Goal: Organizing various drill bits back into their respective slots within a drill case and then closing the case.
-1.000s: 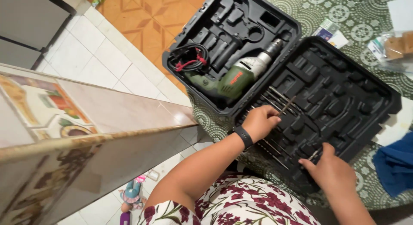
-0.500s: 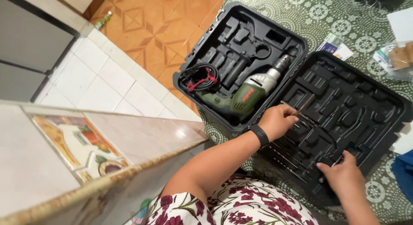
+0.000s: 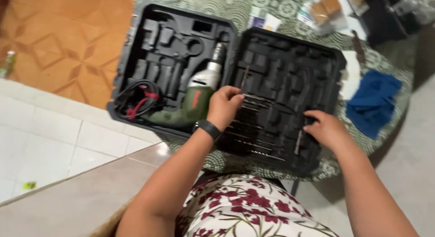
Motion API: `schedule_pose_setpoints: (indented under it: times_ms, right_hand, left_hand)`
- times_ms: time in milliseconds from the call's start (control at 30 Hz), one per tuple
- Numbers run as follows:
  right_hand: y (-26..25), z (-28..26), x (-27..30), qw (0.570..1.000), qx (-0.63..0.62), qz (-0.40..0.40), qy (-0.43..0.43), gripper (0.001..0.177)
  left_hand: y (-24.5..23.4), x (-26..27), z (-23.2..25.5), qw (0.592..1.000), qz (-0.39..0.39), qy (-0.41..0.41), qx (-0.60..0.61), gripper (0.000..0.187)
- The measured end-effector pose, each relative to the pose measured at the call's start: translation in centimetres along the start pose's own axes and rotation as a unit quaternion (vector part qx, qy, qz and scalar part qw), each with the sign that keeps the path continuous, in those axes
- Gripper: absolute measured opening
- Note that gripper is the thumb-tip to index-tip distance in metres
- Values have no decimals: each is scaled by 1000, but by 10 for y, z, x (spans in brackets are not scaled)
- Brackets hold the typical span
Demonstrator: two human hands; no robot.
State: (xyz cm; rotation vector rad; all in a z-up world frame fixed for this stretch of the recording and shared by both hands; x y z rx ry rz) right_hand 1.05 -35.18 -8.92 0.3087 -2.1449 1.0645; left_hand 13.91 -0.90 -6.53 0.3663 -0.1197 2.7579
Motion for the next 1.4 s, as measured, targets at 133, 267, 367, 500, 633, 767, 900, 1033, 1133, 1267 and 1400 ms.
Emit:
schedule_pose_setpoints:
  times_ms: [133, 267, 367, 500, 633, 767, 900, 1033, 1133, 1267, 1400]
  right_hand:
    - [-18, -32, 21, 995, 90, 13, -30, 46]
    - [-14, -53, 42, 978, 209, -11, -14, 58]
    - [-18, -74, 56, 952, 300, 3, -59, 53]
    - [-17, -80, 64, 924, 346, -1, -160, 46]
    - [-10, -73, 59, 921, 340, 12, -190, 43]
    - [14, -72, 63, 913, 349, -12, -211, 38]
    - [35, -70, 73, 874, 338, 1, -351, 15]
    - [51, -79, 95, 816, 322, -29, -480, 33]
    - [63, -79, 87, 793, 394, -56, -460, 11]
    - [43, -95, 99, 795, 300, -21, -527, 10]
    - [-21, -94, 90, 854, 1, 101, -511, 15]
  left_hand:
    - [19, 10, 3, 998, -29, -33, 34, 13]
    - [29, 17, 6, 999, -30, -21, 6, 12]
    - [30, 19, 6, 1000, -21, -11, 4, 12]
    - [37, 27, -2, 1000, -14, -1, 16, 10]
    - [42, 37, 7, 1000, -3, -2, 6, 9]
    - [44, 47, 7, 1000, 16, -15, 5, 8]
    - [43, 51, 0, 999, 36, -21, 23, 8]
    - [46, 56, -13, 998, 49, -17, 39, 8]
    - [47, 56, -21, 997, 58, -7, 50, 8]
    - [41, 68, -30, 993, 80, -27, 82, 9]
    - [35, 79, -35, 985, 103, -31, 137, 10]
Point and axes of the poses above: each hand's wrist, its own x-axis away from the middle knuckle, its own y-axis out of the palm, z = x × y, the point moved 7 cm from there along -x, towards the middle knuckle, and after that the axes turned 11 degrees about -z, right-handed, at the moved point
